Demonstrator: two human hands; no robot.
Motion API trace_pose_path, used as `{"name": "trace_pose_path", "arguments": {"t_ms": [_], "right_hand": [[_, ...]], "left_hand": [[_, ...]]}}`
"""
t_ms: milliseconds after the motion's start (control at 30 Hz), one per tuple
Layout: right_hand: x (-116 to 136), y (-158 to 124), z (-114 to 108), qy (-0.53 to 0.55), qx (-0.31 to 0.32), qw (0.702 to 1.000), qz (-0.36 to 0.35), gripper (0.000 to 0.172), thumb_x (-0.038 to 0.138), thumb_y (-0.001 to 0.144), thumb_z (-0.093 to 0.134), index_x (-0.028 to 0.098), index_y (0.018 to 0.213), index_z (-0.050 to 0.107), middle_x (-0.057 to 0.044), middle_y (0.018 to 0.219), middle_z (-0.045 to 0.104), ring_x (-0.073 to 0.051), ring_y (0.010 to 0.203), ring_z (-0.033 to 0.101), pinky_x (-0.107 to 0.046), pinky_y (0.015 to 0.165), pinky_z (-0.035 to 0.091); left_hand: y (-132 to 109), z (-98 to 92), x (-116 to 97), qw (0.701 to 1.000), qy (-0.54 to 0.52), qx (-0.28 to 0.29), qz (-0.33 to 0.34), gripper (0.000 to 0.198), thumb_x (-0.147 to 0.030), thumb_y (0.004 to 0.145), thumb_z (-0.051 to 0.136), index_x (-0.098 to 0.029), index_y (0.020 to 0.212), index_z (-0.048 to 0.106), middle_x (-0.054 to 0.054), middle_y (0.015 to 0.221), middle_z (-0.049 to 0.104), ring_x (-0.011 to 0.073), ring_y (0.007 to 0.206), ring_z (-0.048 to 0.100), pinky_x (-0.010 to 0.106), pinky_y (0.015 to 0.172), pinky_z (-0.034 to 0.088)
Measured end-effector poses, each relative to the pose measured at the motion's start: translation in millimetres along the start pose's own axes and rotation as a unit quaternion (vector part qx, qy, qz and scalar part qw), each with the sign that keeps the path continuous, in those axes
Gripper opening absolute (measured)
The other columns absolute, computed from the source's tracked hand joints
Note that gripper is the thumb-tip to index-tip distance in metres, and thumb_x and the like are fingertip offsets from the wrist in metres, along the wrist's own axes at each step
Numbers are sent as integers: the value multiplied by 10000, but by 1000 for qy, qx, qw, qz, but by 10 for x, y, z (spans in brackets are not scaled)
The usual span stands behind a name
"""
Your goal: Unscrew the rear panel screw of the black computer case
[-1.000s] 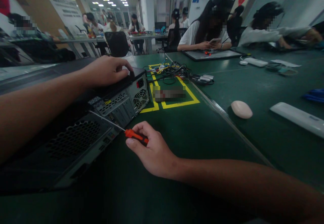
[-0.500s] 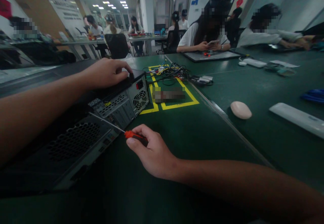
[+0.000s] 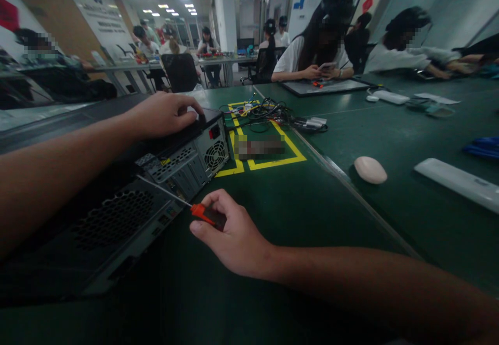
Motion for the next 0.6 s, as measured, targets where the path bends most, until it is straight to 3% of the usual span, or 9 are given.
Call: {"name": "trace_pose_path", "arguments": {"t_ms": [600], "right_hand": [[0,26,11,12,4,1000,-20,198,299,960,772,235,1040,602,31,889,631,-165,781,596,-315,742,477]], "left_hand": [[-10,-5,-9,1000,-3,-4,4,562,-444,996,437,-147,1315,792,58,854,697,176,748,582,325,765,405]]}}
Point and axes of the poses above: each hand's wrist, its own y-axis towards the middle knuckle, its own z-axis out of the palm, x = y × z, the point moved 9 cm from there along y, towards the middle knuckle
